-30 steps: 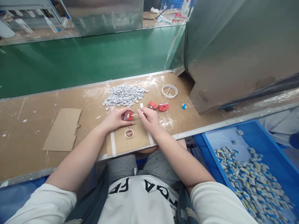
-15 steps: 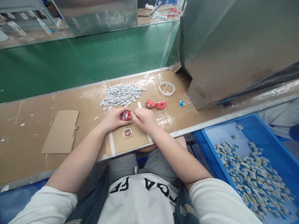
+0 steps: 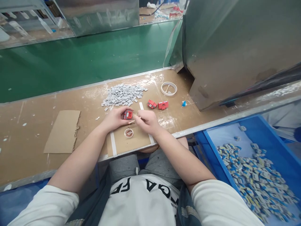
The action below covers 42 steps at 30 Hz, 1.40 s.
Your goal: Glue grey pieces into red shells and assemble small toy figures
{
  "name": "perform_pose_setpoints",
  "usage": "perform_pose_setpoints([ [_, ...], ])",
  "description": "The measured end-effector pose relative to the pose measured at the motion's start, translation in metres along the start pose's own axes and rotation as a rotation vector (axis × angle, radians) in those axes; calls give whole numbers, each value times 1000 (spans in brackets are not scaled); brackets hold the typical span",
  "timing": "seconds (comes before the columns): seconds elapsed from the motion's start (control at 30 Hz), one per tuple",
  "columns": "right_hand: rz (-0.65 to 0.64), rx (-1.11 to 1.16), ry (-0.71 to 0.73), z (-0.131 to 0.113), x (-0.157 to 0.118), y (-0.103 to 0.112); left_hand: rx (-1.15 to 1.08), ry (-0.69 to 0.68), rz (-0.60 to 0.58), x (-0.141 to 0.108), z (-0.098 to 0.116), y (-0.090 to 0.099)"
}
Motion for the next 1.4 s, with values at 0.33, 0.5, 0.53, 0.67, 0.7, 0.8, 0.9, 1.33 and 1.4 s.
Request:
perform_pose_setpoints([
  [0.33,-396,12,148,-12,-6,-43,-360,-145,8,4,-7,-2],
  [0.5,-384,11,161,-14,-6,-43,-414,-147,6,5,-8,-2],
  [0.53,-376,20,159,-14,-6,-41,-422,-145,5,5,-8,-2],
  [0.67,-215,46,102,-11,-3,-23,-402,-137,-4,5,-7,-3],
  [0.7,-125,39,61,-8,-2,-13,-374,-132,-3,4,-7,-2],
  [0.8,141,10,-96,6,-2,12,-250,-112,1,3,-6,-2],
  [0.9,223,7,-166,14,-2,18,-153,-89,-8,2,-5,-2],
  [1.33,230,-66,-188,19,-1,16,-67,-55,-18,1,0,-1],
  [1.4,228,-76,-199,19,-1,16,-68,-55,-17,1,-2,-2],
])
Point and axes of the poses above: each hand's wrist, its own x-axis towards the middle knuckle, its own y-axis out of the back of the hand, z = x × y, the point moved 9 cm from there along x, towards the middle knuckle, and after that the axes turned 7 degrees about -z, right-handed, at the moved point
